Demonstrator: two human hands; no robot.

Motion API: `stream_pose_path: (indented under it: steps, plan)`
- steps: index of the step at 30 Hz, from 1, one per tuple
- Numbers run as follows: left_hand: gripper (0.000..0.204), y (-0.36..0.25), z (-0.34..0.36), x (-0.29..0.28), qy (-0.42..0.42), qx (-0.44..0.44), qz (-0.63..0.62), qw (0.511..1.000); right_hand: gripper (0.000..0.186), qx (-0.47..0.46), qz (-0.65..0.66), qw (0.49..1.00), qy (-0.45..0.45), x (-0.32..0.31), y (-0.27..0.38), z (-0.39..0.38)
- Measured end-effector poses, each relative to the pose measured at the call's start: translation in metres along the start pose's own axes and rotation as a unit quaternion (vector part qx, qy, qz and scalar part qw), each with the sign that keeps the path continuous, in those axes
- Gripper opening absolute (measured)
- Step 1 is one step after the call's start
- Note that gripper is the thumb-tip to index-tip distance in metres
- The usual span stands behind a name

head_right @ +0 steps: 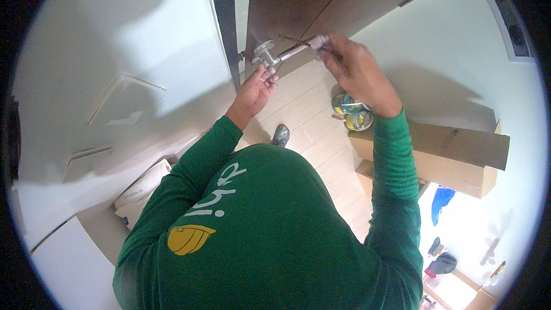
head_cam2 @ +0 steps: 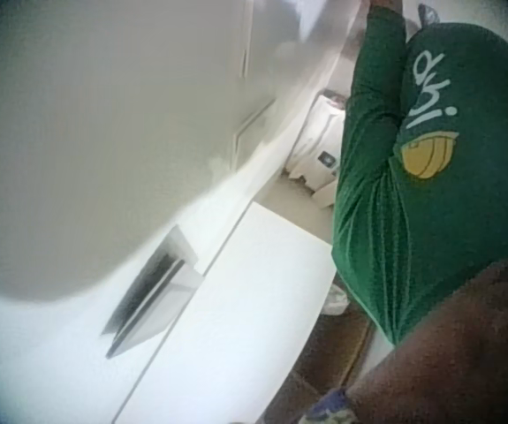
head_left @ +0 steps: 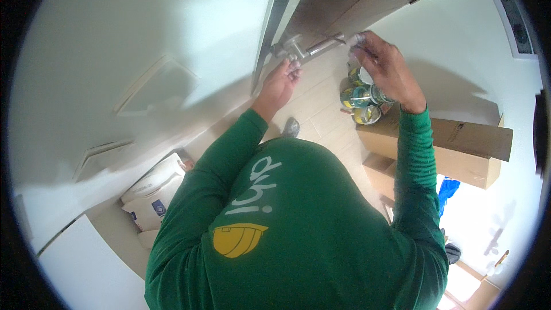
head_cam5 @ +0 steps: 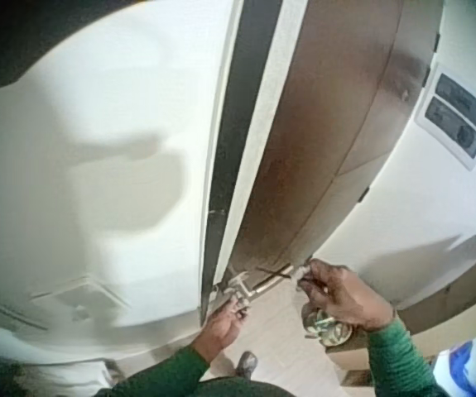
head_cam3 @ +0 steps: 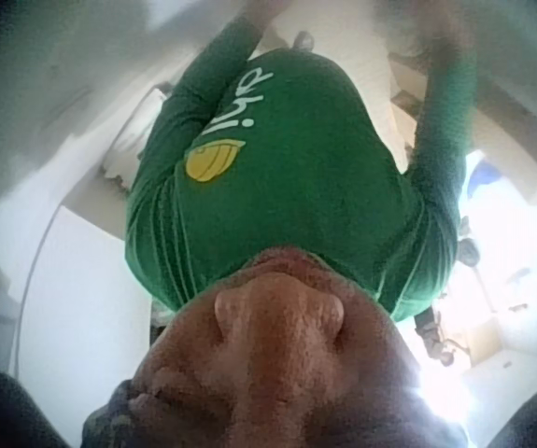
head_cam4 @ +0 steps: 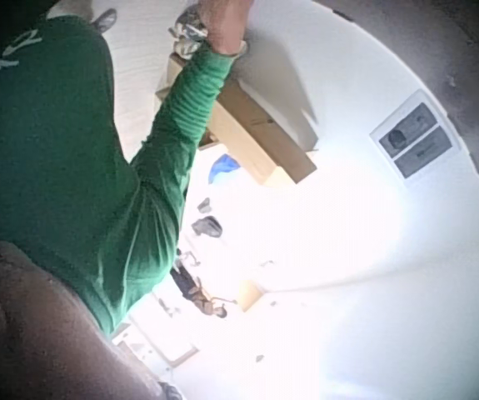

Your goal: The person installs a door handle on a white door using a screwdriver, then moves around the room to pick up slippers, a plastic sheet, and small jars, placing them on a countertop.

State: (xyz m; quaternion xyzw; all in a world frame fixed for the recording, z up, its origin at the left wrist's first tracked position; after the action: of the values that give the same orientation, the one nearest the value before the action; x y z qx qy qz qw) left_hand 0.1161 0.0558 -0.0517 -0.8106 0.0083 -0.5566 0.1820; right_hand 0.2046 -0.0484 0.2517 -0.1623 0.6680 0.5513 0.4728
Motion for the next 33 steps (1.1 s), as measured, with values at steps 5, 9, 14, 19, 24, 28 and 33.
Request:
stream_pose_path:
  steps: [5,9,14,19,24,28,33]
  plan:
    - [0.024,-0.001,0.0,0.001,0.018,0.004,-0.016,1.0,0.021,-0.042,-0.126,0.99,0.045,0.016,-0.01,0.045]
    - [0.02,0.0,0.0,-0.004,-0.01,0.008,-0.009,1.0,0.018,-0.095,-0.172,0.979,0.061,0.043,-0.017,0.065]
    - [0.015,-0.001,0.001,-0.003,0.002,0.023,-0.031,0.999,0.018,-0.1,-0.178,0.978,0.034,0.061,-0.028,0.073]
    - [0.02,-0.002,0.0,-0.004,-0.002,0.026,-0.017,1.0,0.019,-0.073,-0.172,0.982,0.037,0.066,-0.033,0.072]
    - [0.02,-0.001,-0.002,-0.004,-0.019,0.022,-0.017,0.999,0.019,-0.068,-0.179,0.981,0.034,0.071,-0.03,0.069]
    - [0.022,-0.002,-0.001,-0.003,-0.02,0.024,-0.021,0.999,0.02,-0.063,-0.183,0.981,0.028,0.072,-0.029,0.068]
    - [0.022,-0.002,-0.002,-0.003,-0.017,0.028,-0.021,0.999,0.018,-0.111,-0.192,0.975,0.002,0.07,-0.022,0.067]
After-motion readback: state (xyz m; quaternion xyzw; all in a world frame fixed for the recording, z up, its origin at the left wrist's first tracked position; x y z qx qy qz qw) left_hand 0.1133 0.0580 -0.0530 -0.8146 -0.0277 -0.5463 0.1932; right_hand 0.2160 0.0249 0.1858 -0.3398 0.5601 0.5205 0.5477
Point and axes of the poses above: each hand's wrist, its own z-axis towards the middle knuckle, its own x-axis out of the palm, y = z × x, the point moved 7 cm from there along z, towards the middle knuckle, and after that the axes turned 3 degrees about z, right-handed, at the moved point
